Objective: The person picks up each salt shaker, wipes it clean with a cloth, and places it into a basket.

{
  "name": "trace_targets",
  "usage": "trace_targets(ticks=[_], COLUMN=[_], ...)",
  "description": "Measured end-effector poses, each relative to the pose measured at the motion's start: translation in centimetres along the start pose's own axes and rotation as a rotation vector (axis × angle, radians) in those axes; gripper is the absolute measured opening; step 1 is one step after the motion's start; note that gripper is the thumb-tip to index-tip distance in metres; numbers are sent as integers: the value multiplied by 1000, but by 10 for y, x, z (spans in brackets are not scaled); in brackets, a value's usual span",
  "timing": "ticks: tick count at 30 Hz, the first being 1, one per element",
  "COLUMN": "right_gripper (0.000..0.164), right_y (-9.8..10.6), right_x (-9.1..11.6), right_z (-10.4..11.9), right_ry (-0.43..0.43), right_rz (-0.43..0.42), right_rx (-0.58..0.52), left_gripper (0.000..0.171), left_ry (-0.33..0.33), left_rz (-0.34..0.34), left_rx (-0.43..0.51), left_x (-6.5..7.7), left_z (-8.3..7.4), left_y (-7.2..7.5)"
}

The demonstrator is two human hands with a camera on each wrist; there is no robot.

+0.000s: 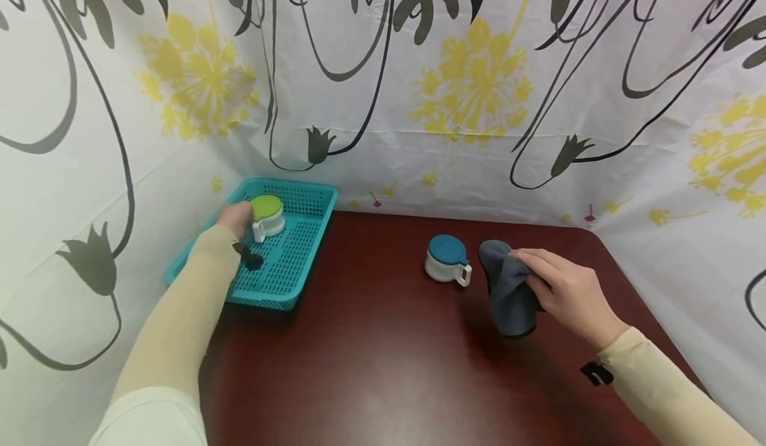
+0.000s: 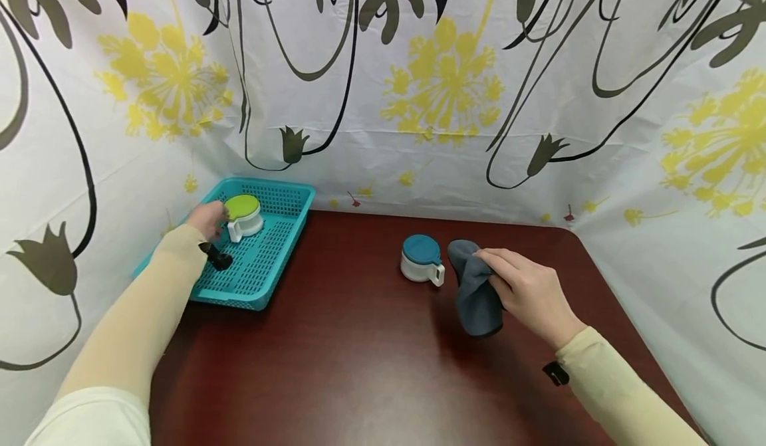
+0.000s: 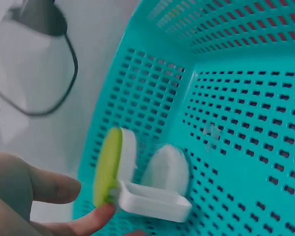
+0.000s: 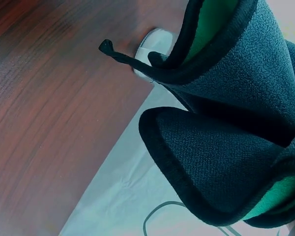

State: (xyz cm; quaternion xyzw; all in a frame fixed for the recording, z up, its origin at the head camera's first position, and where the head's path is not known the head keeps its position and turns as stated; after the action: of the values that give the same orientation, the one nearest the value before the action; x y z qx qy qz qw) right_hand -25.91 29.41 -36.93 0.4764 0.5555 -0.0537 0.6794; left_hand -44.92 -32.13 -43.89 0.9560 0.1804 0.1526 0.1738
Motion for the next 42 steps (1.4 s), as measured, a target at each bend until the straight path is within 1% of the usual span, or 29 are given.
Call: trace_targets(ticks=[1, 2, 3, 4, 8, 13, 15, 18, 20, 22, 23, 25, 27, 29, 32, 34, 36, 37, 39, 42], right_gripper=[37, 37, 37, 37, 37, 39, 42, 45, 45, 45, 44, 42, 40, 39, 38, 39, 39, 39, 38, 38], right_y=[1, 2, 3, 4, 9, 15, 17, 20, 22, 24, 25, 26, 28, 28, 28, 27, 27, 27, 27, 26], right_x=[0, 1, 1, 1, 3, 4, 4, 6, 7, 10, 11, 14, 16, 17, 19, 21, 22, 23, 26, 29], right_z=[-1, -1, -2, -3, -5, -8, -10, -11, -12, -12, -12, -12, -12, -12, -12, -12, -11, -11, -10, -10], right_ry=[3, 4, 3, 1, -5, 3, 3, -3, -13, -22, -27, -35, -42, -47, -52, -54, -56, -58, -61, -66], right_rz=[1, 3, 7, 9, 10, -2, -4, 2, 8, 8, 9, 7, 5, 10, 17, 20, 19, 17, 12, 15], right_rx=[5, 12, 16, 20, 33, 48, 53, 63, 71, 77, 80, 86, 84, 82, 74, 71, 70, 68, 60, 53], left_gripper=[12, 12, 15, 18, 23, 20, 20, 24, 26, 25, 24, 24, 23, 21, 17, 14, 14, 15, 16, 19], left_ry=[-31, -56, -59, -86, -228, -401, -477, -553, -582, -588, -598, -596, -575, -535, -428, -356, -298, -274, -234, -183], left_rz=[-30, -58, -88, -106, -152, -241, -268, -289, -290, -279, -267, -223, -144, -24, 168, 280, 371, 409, 462, 509], left_rx=[-30, -40, -24, -29, -89, -126, -127, -135, -138, -144, -140, -132, -119, -77, -11, 36, 71, 88, 118, 153], left_x=[2, 6, 9, 14, 32, 59, 71, 88, 98, 109, 114, 125, 136, 146, 159, 169, 178, 184, 192, 203], left_z=[-5, -11, -17, -24, -55, -87, -96, -103, -106, -108, -110, -110, -108, -102, -89, -80, -72, -69, -62, -52], left_y=[0, -2, -3, -6, -20, -38, -45, -57, -67, -80, -87, -105, -124, -146, -180, -201, -220, -228, -244, -263])
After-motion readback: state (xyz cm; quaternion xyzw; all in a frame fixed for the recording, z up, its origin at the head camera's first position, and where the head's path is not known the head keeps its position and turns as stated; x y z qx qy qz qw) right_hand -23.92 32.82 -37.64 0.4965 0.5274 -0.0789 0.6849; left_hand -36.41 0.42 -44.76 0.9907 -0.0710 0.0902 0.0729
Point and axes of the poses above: each hand's wrist, its own x-axis away from the middle knuckle, its own y-axis out of the back of the hand, z = x × y, the point moved 5 cm from there along -x, towards the middle knuckle, and after that the axes turned 10 degrees about -z, right-handed, at the moved point
